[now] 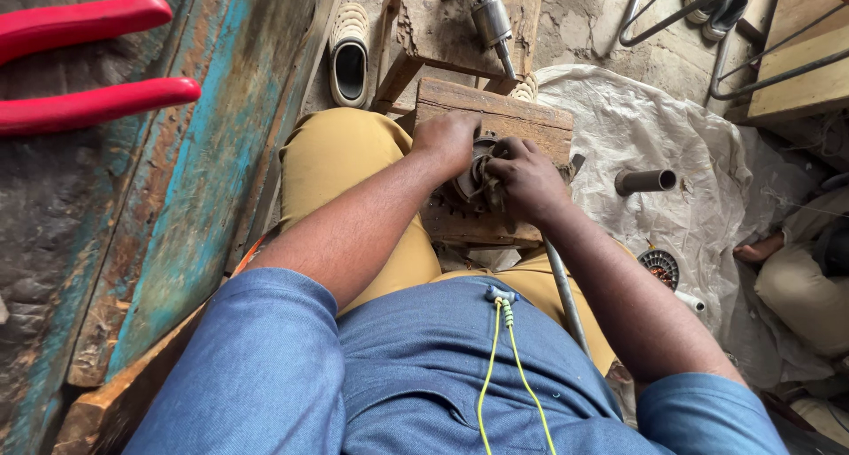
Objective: The person sits on the floor and works on a mechanical part placed on a wooden block. They wipe the part with a cloth, then use a hammer and a metal file to strike and file the inner surface of the part repeatedly.
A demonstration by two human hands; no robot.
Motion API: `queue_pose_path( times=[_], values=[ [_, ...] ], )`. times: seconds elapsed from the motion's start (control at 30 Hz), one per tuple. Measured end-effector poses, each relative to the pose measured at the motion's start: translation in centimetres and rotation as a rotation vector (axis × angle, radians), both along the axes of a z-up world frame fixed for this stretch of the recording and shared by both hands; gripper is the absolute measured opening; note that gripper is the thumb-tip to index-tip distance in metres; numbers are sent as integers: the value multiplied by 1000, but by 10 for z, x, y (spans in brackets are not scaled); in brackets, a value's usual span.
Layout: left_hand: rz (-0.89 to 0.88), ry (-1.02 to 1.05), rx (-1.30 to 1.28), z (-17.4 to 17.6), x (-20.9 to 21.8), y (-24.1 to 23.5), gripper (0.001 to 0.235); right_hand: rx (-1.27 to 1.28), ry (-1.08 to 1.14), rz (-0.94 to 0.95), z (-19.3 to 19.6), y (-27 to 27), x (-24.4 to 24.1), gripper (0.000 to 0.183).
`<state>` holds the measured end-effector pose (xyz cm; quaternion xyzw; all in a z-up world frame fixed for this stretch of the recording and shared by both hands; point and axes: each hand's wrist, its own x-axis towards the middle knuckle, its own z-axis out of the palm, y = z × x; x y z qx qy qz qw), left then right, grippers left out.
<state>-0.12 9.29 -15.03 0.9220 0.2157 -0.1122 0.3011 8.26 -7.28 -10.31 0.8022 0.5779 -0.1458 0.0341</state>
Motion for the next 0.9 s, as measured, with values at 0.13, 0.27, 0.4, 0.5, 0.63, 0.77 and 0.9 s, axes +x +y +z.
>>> queue_pose_path(
  times=[0.13, 0.27, 0.4, 0.5, 0.63, 0.77, 0.9],
  values=[
    [-8, -8, 7, -4, -1, 2, 50, -55, -29, 5, 5, -5, -4, 26],
    [-23, 2, 45, -5, 3, -1, 42, 95, 100, -73, -4, -17, -5, 36],
    [-15, 7, 25, -6, 4, -2, 46, 110, 234, -98, -9, -21, 2, 33],
    [-2, -31, 16, -9, 3, -3, 49, 48, 111, 34, -6, -23, 4, 44],
    [21, 31, -44, -6, 4, -2, 54, -14, -150, 202, 3, -24, -2, 45],
    [10, -28, 1, -3, 5, -1, 47, 10, -395, 324, 3, -24, -12, 47],
    [2, -20, 5, -1, -1, -1, 46, -95, -430, 274, -1, -17, -22, 36]
  ],
)
